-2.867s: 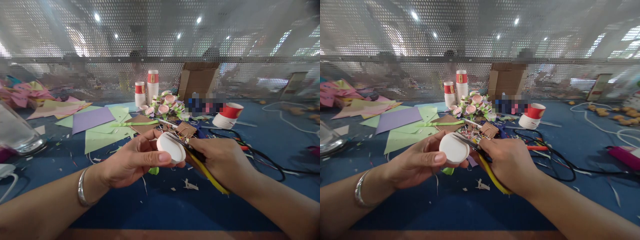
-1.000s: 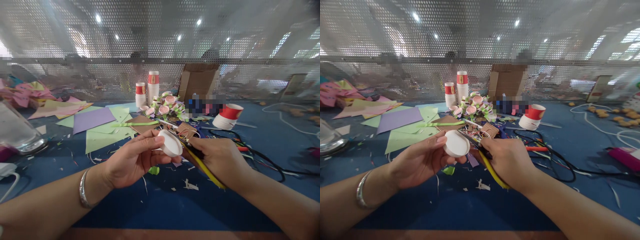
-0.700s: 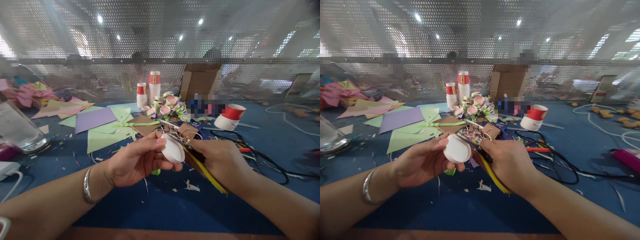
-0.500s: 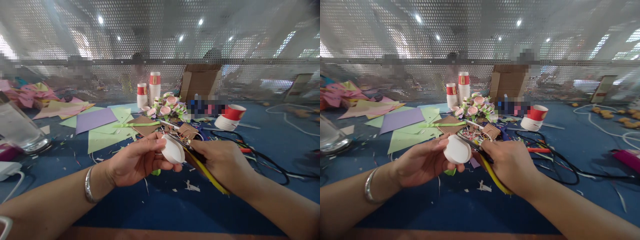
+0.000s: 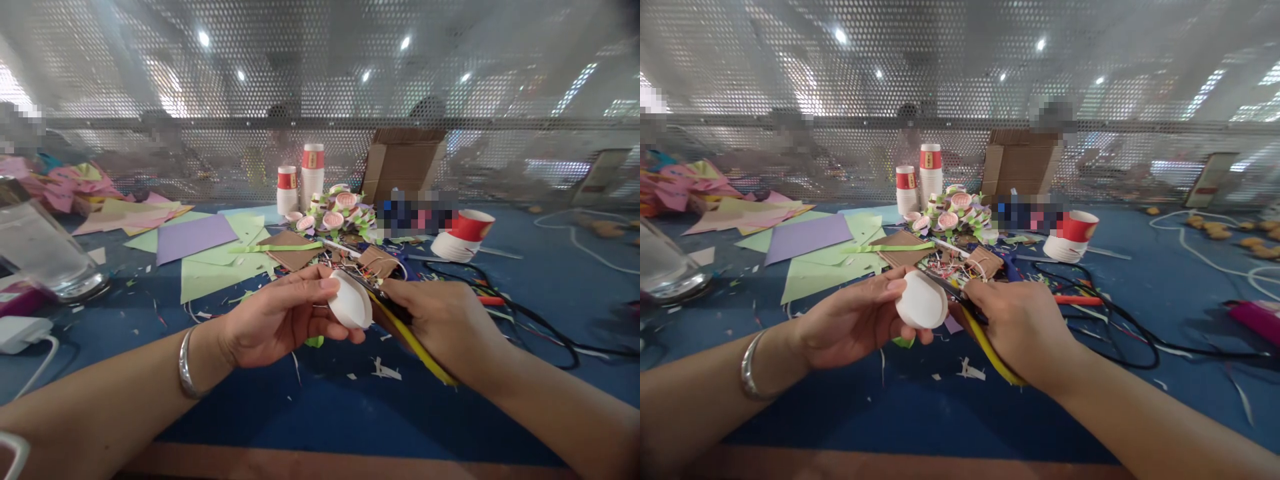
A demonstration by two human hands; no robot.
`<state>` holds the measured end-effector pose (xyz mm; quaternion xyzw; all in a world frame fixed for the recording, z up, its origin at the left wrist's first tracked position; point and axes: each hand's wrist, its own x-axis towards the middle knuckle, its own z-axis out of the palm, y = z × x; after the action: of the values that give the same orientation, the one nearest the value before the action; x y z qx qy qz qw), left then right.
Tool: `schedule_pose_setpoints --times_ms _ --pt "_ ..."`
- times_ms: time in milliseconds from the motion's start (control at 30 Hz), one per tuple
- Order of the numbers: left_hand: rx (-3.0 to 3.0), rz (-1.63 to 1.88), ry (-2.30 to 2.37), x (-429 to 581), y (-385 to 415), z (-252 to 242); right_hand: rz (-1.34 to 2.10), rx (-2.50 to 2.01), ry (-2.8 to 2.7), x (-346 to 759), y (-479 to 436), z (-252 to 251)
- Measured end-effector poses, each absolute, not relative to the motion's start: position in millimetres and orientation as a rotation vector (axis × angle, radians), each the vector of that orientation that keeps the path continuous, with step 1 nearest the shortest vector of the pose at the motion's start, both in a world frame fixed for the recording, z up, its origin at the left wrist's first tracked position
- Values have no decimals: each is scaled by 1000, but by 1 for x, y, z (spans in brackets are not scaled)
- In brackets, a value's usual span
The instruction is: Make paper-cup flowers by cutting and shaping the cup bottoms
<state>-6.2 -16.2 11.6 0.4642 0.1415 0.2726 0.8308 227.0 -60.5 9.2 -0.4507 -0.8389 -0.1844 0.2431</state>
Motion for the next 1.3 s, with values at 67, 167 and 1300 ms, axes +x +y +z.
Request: schedule_pose_setpoints --times_ms 67,167,1300 --pt "980 582 291 -6 -16 11 -473 -1240 -2295 227 -60 9" --pt "962 581 280 -6 -15 10 -420 -1238 -2296 228 -59 9" --pt "2443 438 988 -58 40 32 -64 -1722 -2433 239 -42 6"
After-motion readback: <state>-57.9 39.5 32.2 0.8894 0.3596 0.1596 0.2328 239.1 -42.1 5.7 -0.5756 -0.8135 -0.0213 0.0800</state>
